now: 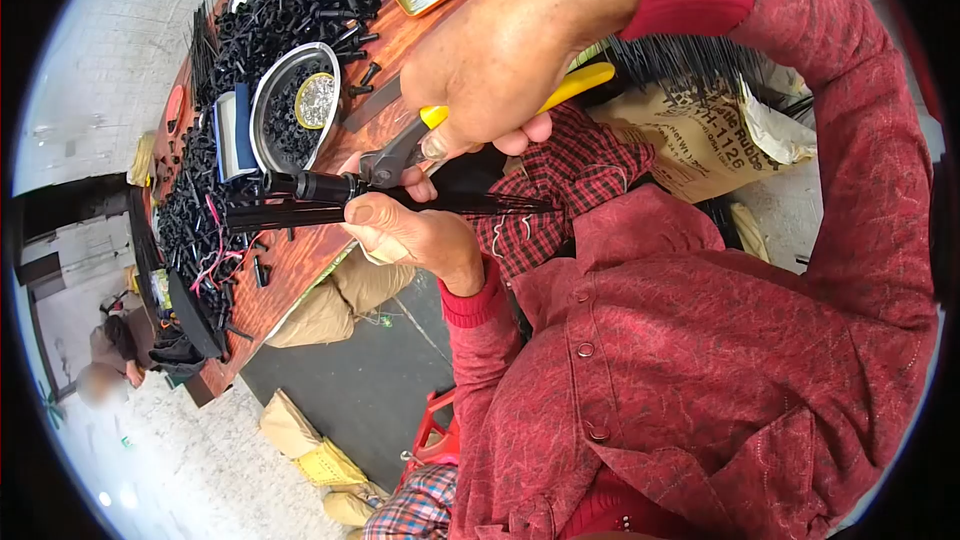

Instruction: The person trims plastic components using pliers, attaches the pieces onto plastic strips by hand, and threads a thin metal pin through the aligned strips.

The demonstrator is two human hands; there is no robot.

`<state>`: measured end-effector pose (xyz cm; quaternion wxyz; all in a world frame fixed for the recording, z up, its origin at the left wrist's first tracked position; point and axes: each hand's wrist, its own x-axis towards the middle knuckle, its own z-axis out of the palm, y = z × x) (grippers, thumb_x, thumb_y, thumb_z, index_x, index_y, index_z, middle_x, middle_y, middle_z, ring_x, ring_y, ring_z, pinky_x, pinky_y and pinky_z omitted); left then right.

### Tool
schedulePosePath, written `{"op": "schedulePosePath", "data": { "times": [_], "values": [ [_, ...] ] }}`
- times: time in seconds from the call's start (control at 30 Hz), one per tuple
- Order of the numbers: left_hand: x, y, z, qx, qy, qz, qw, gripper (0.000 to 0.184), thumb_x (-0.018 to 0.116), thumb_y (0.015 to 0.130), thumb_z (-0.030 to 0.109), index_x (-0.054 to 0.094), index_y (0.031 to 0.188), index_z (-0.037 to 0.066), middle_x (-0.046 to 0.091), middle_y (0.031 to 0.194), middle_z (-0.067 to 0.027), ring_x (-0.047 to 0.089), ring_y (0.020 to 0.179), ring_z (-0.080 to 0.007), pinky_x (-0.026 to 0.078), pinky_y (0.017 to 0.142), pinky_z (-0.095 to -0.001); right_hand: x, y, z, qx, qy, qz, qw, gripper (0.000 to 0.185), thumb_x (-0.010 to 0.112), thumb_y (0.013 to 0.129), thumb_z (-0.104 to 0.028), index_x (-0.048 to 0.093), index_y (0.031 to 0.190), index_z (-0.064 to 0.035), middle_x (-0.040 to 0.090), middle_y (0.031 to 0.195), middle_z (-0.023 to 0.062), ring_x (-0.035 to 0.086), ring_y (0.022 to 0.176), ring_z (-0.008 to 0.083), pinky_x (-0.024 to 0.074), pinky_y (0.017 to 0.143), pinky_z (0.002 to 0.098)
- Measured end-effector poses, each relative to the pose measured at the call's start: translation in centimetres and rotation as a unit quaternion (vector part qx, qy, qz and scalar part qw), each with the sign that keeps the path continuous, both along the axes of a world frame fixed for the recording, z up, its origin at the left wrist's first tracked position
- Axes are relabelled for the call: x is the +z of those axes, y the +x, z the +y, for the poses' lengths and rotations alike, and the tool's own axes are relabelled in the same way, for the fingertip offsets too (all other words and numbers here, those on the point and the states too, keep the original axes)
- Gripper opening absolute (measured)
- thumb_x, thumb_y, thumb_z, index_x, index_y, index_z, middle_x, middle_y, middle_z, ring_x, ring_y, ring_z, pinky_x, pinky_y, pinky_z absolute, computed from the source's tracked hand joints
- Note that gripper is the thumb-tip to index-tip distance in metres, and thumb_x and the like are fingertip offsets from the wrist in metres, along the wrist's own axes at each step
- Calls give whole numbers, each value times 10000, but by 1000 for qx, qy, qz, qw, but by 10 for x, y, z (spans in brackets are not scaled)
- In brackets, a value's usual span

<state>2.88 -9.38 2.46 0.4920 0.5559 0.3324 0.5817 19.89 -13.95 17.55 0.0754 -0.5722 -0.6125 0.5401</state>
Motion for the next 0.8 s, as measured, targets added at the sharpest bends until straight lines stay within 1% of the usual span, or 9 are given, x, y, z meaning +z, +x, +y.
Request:
{"op": "schedulePosePath", "data": {
  "times": [0.07,0.13,0.17,0.33,0.37,0.43,0.47,0.57,0.8],
  "values": [
    [-1,-1,-1,12,12,23,1000,640,391,1007,562,516,1124,-54,520,659,-36,408,554,-81,339,514,-213,-2,2,1,12,-4,-3,1000,404,481,956,-250,642,721,36,673,677,102,648,595,220,512,594,352],
    [1,0,-3,5,4,21,1000,640,392,1006,565,514,1129,-52,520,664,-37,411,558,-83,342,516,-214,-12,2,4,13,-20,37,999,341,476,961,-260,644,812,-3,632,671,39,559,516,144,445,488,295],
    [1,0,-4,-1,-4,17,1000,641,393,1005,568,511,1134,-49,520,668,-39,413,563,-84,344,518,-216,-18,0,5,12,-21,40,999,341,476,961,-260,644,812,-3,632,671,39,559,516,144,445,488,295],
    [-3,-4,6,-26,-11,1,1000,632,380,1010,564,499,1154,-39,513,687,-40,428,581,-86,349,525,-213,-31,-25,6,-36,46,-24,998,292,481,970,-307,633,1116,-105,635,668,50,624,539,148,518,526,304],
    [-4,-5,12,-43,-5,-2,999,627,376,1012,561,495,1162,-36,509,691,-39,432,586,-85,350,528,-210,-36,-27,7,-22,67,-77,995,266,499,951,-279,628,1072,-80,629,650,47,629,527,162,519,511,320],
    [0,-6,21,-58,-29,-24,998,619,365,1017,555,508,1158,-31,521,723,-46,431,576,-82,341,511,-205,-51,-30,6,-59,89,-49,993,276,493,953,-266,616,1091,-62,634,649,51,634,529,164,525,517,318],
    [-3,-8,28,-89,-33,-47,994,615,361,1019,550,515,1154,-29,529,746,-50,429,568,-83,334,499,-205,-58,-29,5,-83,88,32,992,291,485,959,-266,605,1112,-50,644,662,61,634,530,161,528,521,308],
    [-6,-12,35,-136,-39,-82,987,606,342,1027,538,532,1143,-26,556,806,-63,431,548,-87,319,468,-204,-55,-29,4,-109,51,37,992,301,477,969,-268,597,1141,-53,652,673,65,637,535,159,531,525,309],
    [-10,-11,37,-167,-40,-106,979,608,329,1031,536,531,1152,-25,561,796,-69,428,528,-93,315,461,-206,-51,-24,1,-78,102,-4,992,290,471,979,-267,643,1083,-58,644,638,64,639,546,158,534,539,316]
  ]
}}
